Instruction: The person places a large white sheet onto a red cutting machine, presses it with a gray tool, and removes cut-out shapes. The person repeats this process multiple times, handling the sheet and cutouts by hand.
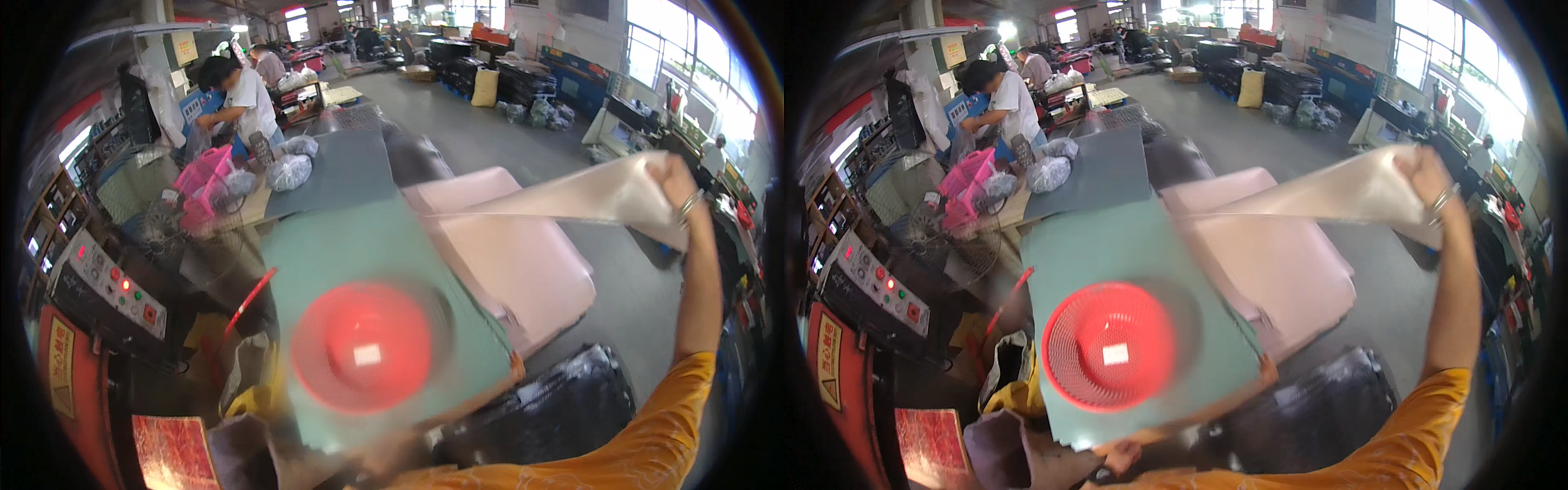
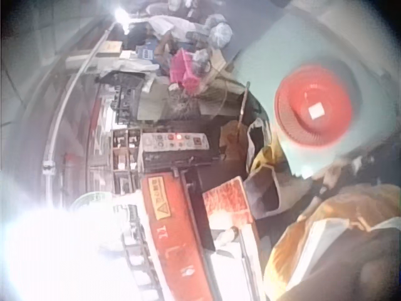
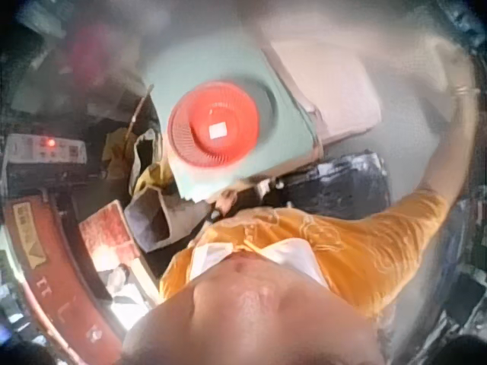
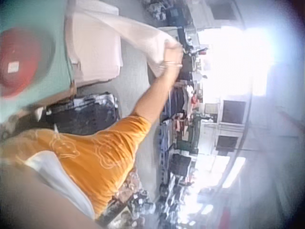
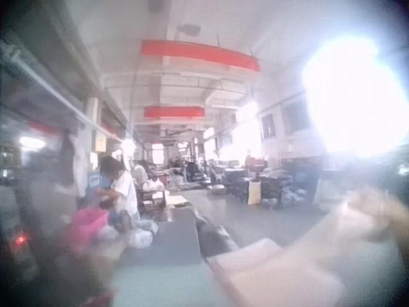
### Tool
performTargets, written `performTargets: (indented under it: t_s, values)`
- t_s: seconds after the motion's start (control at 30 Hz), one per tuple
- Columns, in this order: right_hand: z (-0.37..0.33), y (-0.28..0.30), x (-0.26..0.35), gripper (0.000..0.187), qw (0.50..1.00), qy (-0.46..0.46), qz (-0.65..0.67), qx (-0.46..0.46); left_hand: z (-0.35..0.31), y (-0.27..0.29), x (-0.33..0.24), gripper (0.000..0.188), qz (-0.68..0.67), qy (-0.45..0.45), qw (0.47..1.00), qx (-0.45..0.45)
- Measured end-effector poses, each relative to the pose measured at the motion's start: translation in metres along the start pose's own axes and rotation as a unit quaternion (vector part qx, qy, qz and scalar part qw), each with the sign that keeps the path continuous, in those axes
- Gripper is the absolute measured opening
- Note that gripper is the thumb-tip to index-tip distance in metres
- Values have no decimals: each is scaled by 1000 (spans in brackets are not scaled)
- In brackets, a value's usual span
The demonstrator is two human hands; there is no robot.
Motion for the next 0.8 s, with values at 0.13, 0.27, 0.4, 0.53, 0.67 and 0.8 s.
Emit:
performTargets:
  t_s: [0.13, 0.27, 0.4, 0.53, 0.67, 0.8]
  values:
    - [-66, 156, -53, 55, 992, -50, -60, -94, -52, -26, -63, 27, 78, -81, 993, -29]
    - [-135, 295, -55, 56, 993, 9, -8, -117, -126, -50, -93, 32, 87, -142, 986, 27]
    - [-172, 351, -21, 64, 983, 69, 9, -169, -185, -54, -108, 22, -1, -163, 985, 48]
    - [-206, 351, 36, 66, 959, 21, 33, -280, -239, -52, -115, 31, -26, -225, 973, 33]
    - [-253, 332, 158, 56, 920, 288, 178, -196, -281, -69, -123, 54, 2, -335, 939, -82]
    - [-320, 297, 294, 54, 807, 499, 295, -110, -286, -116, -123, 65, -19, -456, 878, -144]
Point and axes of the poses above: each hand's wrist, its own z-axis towards the middle knuckle, its own y-axis out of the back of the hand, x = y × z, the point moved 1 cm from there along z, towards the middle knuckle, and after that the axes turned 11 degrees about -z, right-handed, at the moved point
